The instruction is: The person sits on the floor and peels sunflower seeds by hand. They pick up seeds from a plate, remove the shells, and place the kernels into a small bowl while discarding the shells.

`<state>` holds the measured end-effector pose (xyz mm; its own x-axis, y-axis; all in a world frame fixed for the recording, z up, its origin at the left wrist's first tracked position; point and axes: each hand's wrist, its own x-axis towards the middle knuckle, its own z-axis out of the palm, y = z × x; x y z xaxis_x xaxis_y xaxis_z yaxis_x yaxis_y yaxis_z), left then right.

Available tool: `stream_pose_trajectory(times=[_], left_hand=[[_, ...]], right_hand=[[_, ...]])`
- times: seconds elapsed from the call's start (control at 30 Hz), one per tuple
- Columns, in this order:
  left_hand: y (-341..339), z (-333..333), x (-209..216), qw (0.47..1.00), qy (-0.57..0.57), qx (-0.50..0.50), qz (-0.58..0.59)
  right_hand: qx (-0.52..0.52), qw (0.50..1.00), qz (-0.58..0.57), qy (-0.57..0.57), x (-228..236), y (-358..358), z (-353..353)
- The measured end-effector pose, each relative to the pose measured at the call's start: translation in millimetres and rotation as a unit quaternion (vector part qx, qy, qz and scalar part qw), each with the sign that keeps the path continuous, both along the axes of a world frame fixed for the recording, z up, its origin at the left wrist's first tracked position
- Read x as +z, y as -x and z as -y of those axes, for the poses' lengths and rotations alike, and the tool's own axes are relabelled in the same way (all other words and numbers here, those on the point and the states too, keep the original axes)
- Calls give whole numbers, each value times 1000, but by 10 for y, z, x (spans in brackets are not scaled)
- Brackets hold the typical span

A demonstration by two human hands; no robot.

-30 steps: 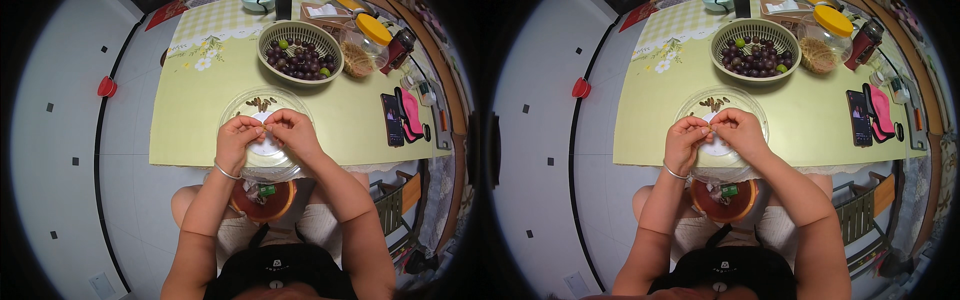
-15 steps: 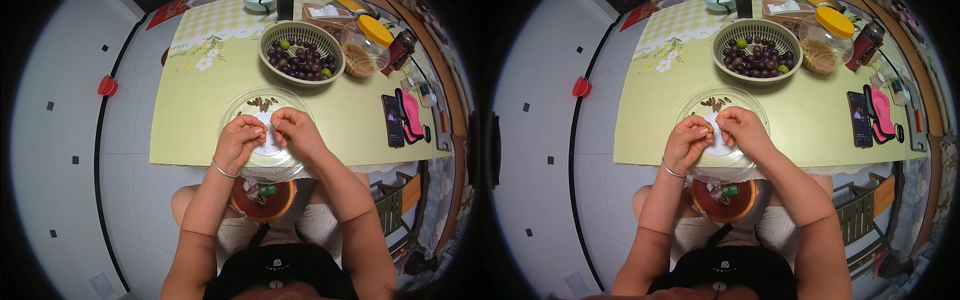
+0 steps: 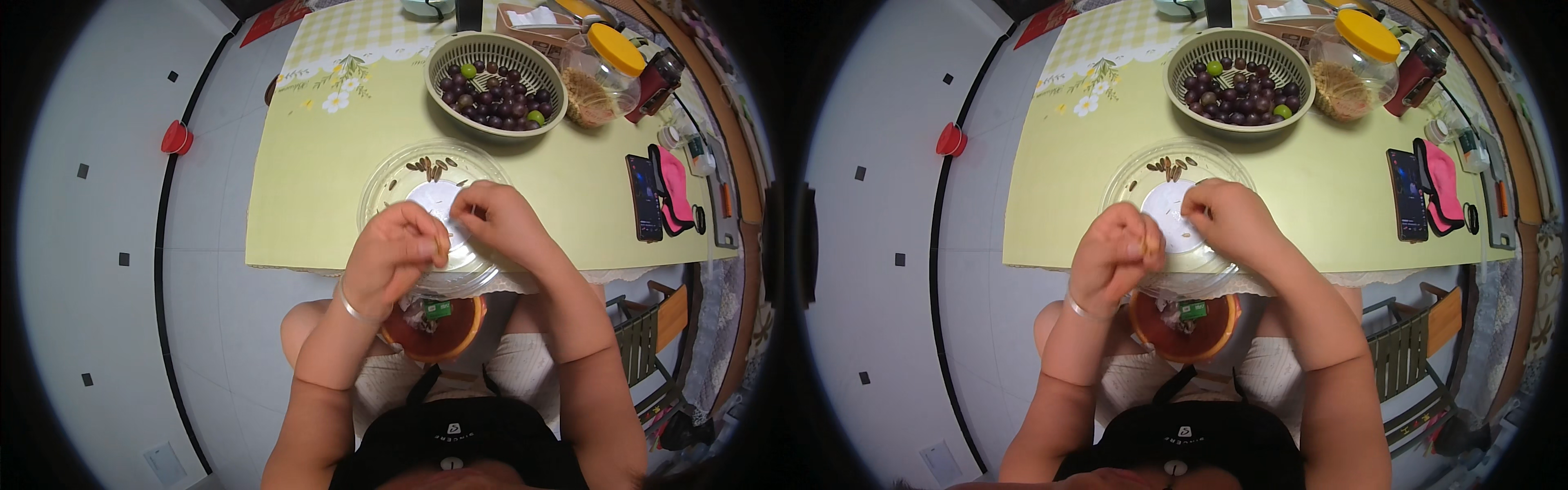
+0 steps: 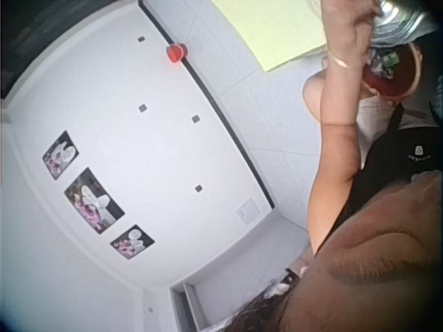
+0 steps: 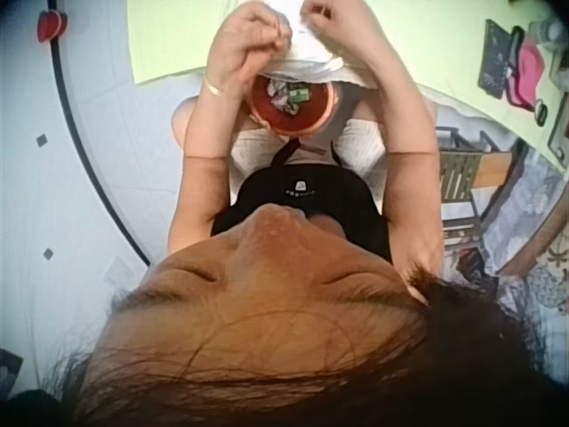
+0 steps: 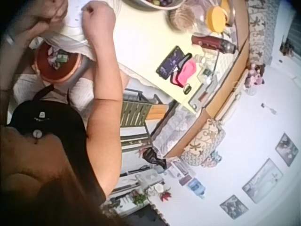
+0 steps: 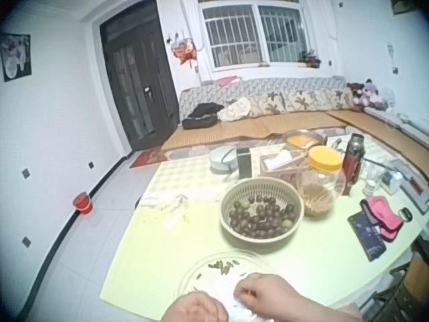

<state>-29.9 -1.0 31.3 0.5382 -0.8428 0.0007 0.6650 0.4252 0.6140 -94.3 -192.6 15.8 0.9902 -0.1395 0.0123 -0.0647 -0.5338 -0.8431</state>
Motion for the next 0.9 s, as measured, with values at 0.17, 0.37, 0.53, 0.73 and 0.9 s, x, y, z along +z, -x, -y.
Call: stream_pose_trajectory(times=[0.17, 0.37, 0.53, 0.73, 0.9], left_hand=[[507, -249, 614, 989, 79, -4, 125], [417, -276, 892, 891, 284, -23, 352], [685, -452, 953, 906, 234, 76, 345], [691, -310, 881, 922, 247, 40, 294], [560, -249, 935, 900, 271, -25, 342]], right_hand=[[81, 979, -61, 178, -78, -8, -100], [60, 975, -48, 209, -125, -44, -212], [40, 972, -30, 229, -219, -44, -233], [26, 961, 4, 276, -344, -57, -256], [-17, 987, 63, 150, -173, -66, -282]])
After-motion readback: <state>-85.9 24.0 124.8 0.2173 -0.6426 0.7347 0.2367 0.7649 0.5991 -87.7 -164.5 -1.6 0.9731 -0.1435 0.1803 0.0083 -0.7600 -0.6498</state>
